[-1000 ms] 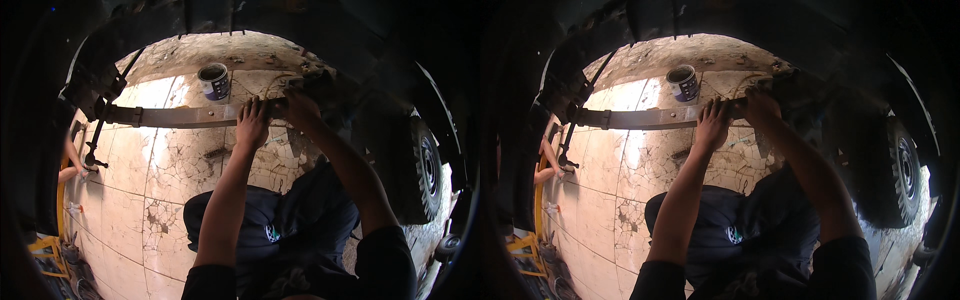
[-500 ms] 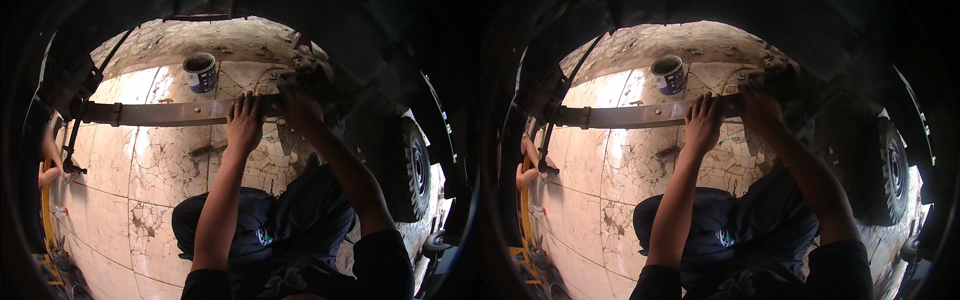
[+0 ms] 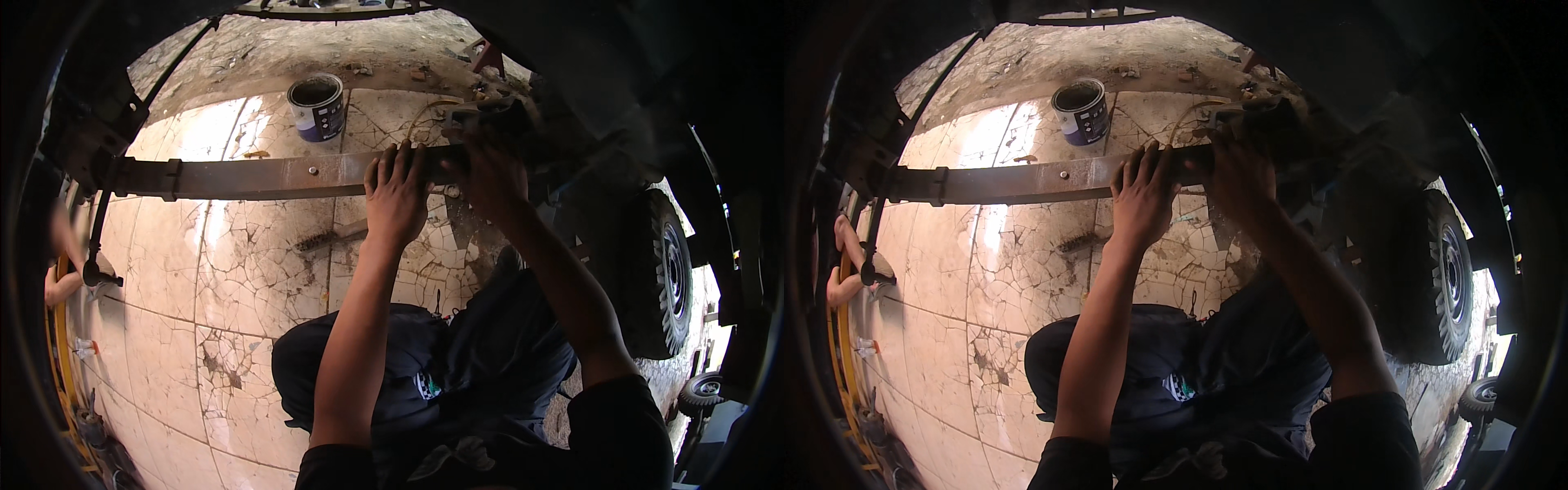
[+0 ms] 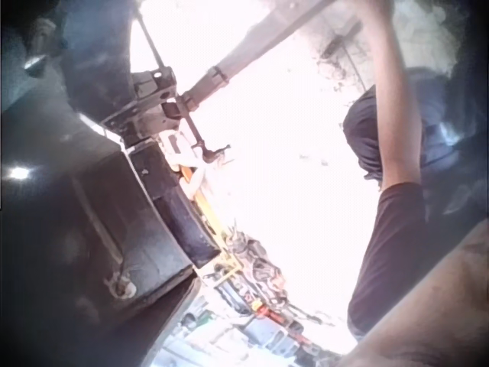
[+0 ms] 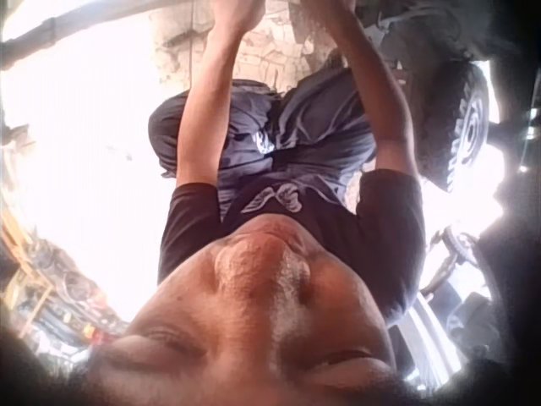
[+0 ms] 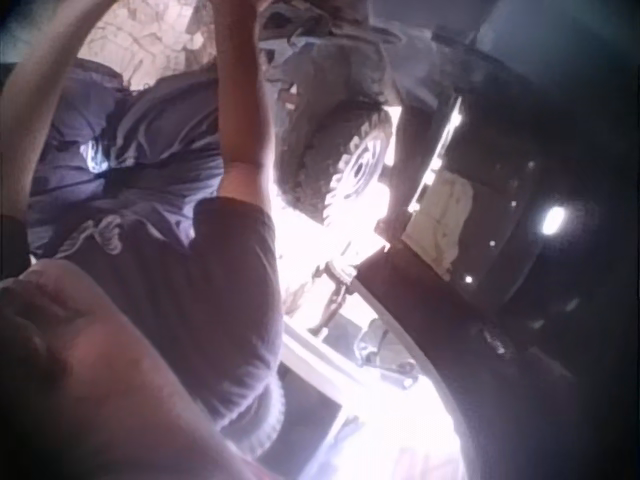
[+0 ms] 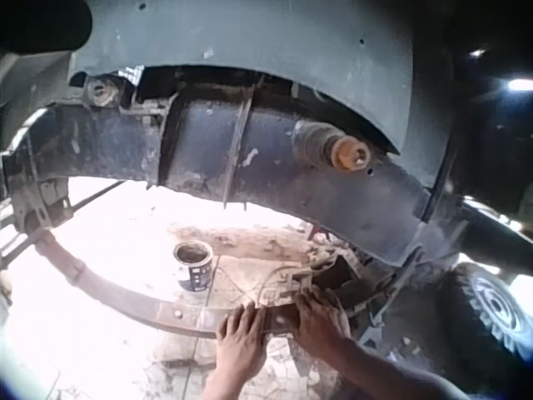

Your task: The person sits on the floor under a raised vehicle and repeatedly handles a metal leaf spring, inserting and adjusting small metal clips or fasteners along its length. The person uses both hands to position and secure the components on the spring.

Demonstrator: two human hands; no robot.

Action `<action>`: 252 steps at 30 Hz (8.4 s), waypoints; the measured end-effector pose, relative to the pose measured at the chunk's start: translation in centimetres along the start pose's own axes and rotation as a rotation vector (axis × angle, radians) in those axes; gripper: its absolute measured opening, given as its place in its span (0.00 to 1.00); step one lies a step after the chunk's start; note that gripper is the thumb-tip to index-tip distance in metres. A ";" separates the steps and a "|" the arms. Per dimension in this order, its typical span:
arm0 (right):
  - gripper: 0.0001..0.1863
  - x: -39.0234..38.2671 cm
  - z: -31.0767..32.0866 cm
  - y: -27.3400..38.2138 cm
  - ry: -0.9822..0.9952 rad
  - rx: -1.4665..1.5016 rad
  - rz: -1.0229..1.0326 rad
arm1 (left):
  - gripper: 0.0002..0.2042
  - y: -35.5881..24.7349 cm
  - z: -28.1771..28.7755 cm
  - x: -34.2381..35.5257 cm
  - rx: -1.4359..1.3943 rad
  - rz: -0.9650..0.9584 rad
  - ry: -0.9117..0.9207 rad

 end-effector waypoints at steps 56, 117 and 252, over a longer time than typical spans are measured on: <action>0.51 0.0 -1.9 0.3 0.004 -0.036 -0.097 | 0.35 0.3 -0.7 0.1 0.001 -0.026 -0.024; 0.23 0.0 -0.5 -0.5 -0.023 -0.101 0.039 | 0.49 0.1 -0.3 0.0 0.064 -0.014 0.016; 0.46 -2.1 -0.3 -12.7 -1.095 0.762 -0.714 | 0.27 -8.6 -3.4 3.4 0.037 -0.182 -0.123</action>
Point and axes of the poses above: each hand's wrist, its own x-axis towards the middle knuckle, its own z-axis out of the back of the hand, y = z × x, the point moved 3 cm from there along x, towards the middle knuckle, and after that the axes turned 1 degree about -x, right-handed, at the moved point
